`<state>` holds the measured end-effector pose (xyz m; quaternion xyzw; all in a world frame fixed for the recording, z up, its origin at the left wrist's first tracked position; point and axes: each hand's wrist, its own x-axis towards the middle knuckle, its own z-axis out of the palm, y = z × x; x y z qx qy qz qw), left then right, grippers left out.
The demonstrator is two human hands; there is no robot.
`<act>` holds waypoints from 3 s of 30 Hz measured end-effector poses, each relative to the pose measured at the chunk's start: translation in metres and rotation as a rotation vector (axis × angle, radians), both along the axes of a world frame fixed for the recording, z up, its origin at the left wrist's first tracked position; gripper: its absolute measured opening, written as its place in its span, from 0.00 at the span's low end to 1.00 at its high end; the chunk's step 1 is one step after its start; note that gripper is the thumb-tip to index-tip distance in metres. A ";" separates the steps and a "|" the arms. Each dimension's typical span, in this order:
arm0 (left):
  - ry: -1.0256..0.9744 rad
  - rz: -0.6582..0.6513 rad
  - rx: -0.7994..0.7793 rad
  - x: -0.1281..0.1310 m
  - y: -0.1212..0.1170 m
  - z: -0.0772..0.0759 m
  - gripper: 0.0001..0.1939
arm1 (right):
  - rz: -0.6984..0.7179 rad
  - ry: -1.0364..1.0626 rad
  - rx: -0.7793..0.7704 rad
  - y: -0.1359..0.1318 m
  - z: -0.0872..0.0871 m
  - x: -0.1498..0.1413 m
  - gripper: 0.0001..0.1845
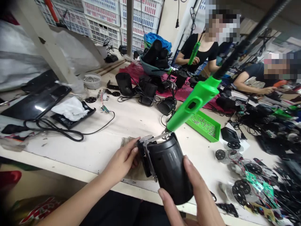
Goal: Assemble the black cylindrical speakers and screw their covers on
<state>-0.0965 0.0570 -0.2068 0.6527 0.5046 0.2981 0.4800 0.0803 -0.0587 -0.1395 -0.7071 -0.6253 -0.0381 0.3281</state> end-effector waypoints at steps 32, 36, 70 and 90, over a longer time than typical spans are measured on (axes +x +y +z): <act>-0.252 0.083 -0.040 -0.002 -0.022 0.015 0.23 | 0.001 0.047 -0.150 0.026 -0.046 -0.014 0.33; -0.377 0.046 -0.121 -0.002 -0.035 0.029 0.23 | 0.064 0.114 -0.115 0.019 -0.061 0.002 0.34; -1.076 0.143 -0.478 0.053 -0.034 -0.001 0.47 | 0.103 0.128 0.072 0.010 -0.079 -0.008 0.32; -0.985 0.193 -0.585 0.054 -0.028 0.024 0.50 | 0.116 -0.041 0.035 0.012 -0.069 -0.001 0.32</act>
